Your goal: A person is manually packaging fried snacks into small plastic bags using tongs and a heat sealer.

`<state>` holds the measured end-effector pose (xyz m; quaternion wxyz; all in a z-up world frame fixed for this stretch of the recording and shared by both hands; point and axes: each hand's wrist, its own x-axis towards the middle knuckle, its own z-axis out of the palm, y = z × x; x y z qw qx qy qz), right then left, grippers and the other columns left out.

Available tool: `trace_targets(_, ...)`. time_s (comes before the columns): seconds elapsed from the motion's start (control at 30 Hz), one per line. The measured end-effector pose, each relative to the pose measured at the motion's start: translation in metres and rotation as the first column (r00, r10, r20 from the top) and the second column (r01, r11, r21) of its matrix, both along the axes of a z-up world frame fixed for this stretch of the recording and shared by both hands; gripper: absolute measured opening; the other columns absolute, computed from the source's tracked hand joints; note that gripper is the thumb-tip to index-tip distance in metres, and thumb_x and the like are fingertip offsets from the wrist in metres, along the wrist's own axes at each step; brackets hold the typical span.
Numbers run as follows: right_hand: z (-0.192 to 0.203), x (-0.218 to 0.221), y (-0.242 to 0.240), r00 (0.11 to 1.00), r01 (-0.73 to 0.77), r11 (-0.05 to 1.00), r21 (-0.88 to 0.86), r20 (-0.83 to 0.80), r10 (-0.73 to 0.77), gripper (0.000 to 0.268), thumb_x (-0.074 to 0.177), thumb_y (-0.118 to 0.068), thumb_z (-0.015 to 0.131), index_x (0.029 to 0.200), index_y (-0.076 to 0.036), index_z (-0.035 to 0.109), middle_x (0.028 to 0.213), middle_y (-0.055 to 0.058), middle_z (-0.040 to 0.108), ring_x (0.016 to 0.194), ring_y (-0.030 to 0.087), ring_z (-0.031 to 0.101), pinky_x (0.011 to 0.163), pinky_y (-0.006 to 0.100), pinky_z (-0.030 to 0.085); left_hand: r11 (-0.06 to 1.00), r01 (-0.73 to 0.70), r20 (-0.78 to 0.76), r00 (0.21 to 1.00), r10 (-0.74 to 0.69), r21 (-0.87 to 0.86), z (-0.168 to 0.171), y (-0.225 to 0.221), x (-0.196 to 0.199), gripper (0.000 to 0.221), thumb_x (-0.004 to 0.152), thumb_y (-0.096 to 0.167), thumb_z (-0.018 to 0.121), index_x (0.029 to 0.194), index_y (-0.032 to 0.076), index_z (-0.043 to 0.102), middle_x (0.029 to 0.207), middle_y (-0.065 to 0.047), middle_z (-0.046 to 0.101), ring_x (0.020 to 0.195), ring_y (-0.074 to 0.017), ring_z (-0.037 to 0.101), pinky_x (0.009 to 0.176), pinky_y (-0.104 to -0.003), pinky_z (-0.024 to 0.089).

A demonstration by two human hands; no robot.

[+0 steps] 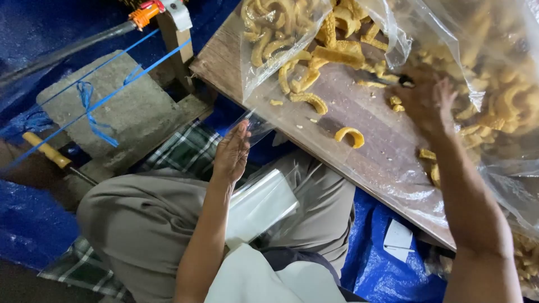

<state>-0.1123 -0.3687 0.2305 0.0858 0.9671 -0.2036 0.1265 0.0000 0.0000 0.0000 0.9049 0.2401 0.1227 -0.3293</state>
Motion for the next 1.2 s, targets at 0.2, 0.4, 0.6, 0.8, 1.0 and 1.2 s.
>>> trace_targets(0.2, 0.052, -0.037, 0.011, 0.97, -0.215, 0.777, -0.592, -0.041, 0.238, 0.025, 0.104, -0.04, 0.092, 0.121, -0.023, 0.082, 0.114, -0.005, 0.079, 0.084, 0.006, 0.06, 0.079, 0.024, 0.044, 0.993, 0.102, 0.066, 0.993, -0.098, -0.063, -0.008, -0.02, -0.015, 0.037, 0.089, 0.017, 0.078, 0.119, -0.003, 0.07, 0.112, -0.007, 0.073, 0.081, -0.0064, 0.065, 0.057, -0.013, 0.051)
trace_targets(0.4, 0.099, -0.052, 0.109, 0.915, -0.385, 0.432, -0.816, -0.279, 0.29, 0.008, 0.119, -0.041, 0.075, 0.125, -0.043, 0.07, 0.119, -0.025, 0.077, 0.091, -0.005, 0.063, 0.094, 0.017, 0.046, 0.977, 0.175, 0.039, 0.984, -0.171, -0.118, -0.007, -0.022, -0.023, 0.043, 0.086, 0.019, 0.08, 0.122, -0.001, 0.069, 0.083, -0.009, 0.075, 0.057, -0.0059, 0.066, 0.047, -0.012, 0.05)
trace_targets(0.6, 0.097, -0.043, 0.145, 0.843, -0.471, 0.313, -0.825, -0.316, 0.434, 0.024, 0.113, -0.032, 0.068, 0.137, -0.035, 0.067, 0.13, -0.027, 0.073, 0.104, -0.006, 0.055, 0.104, 0.019, 0.026, 0.944, 0.237, -0.003, 0.97, -0.244, -0.231, -0.008, -0.022, -0.029, 0.057, 0.087, 0.016, 0.08, 0.134, -0.006, 0.057, 0.086, -0.011, 0.072, 0.057, -0.0062, 0.065, 0.047, -0.011, 0.052)
trace_targets(0.8, 0.058, -0.036, 0.083, 0.918, -0.374, 0.833, -0.408, -0.033, 0.395, 0.049, 0.093, -0.035, 0.092, 0.133, -0.011, 0.077, 0.113, 0.008, 0.071, 0.088, 0.017, 0.059, 0.067, 0.029, 0.047, 0.883, 0.173, -0.002, 0.981, -0.193, -0.437, -0.029, -0.014, -0.016, 0.06, 0.092, 0.016, 0.076, 0.144, 0.001, 0.049, 0.088, -0.002, 0.06, 0.061, -0.0006, 0.047, 0.046, -0.009, 0.038)
trace_targets(1.0, -0.036, -0.015, 0.025, 0.991, -0.075, 0.977, 0.198, -0.091, 0.095, 0.05, 0.084, -0.049, 0.085, 0.119, -0.014, 0.076, 0.108, 0.01, 0.071, 0.103, 0.037, 0.068, 0.082, 0.049, 0.055, 0.934, 0.203, 0.103, 0.978, -0.18, -0.295, -0.012, -0.013, -0.023, 0.035, 0.103, 0.016, 0.065, 0.135, 0.004, 0.059, 0.087, -0.005, 0.068, 0.061, -0.0016, 0.06, 0.042, -0.004, 0.042)
trace_targets(1.2, -0.053, 0.009, 0.035, 0.991, -0.084, 0.995, -0.048, -0.111, 0.078, 0.035, 0.08, -0.039, 0.086, 0.111, -0.025, 0.079, 0.106, 0.001, 0.072, 0.1, 0.029, 0.071, 0.086, 0.045, 0.053, 0.959, 0.183, 0.052, 0.983, -0.176, -0.218, -0.02, -0.01, -0.017, 0.035, 0.101, 0.017, 0.068, 0.134, 0.007, 0.063, 0.088, -0.006, 0.072, 0.061, -0.003, 0.061, 0.043, -0.005, 0.042)
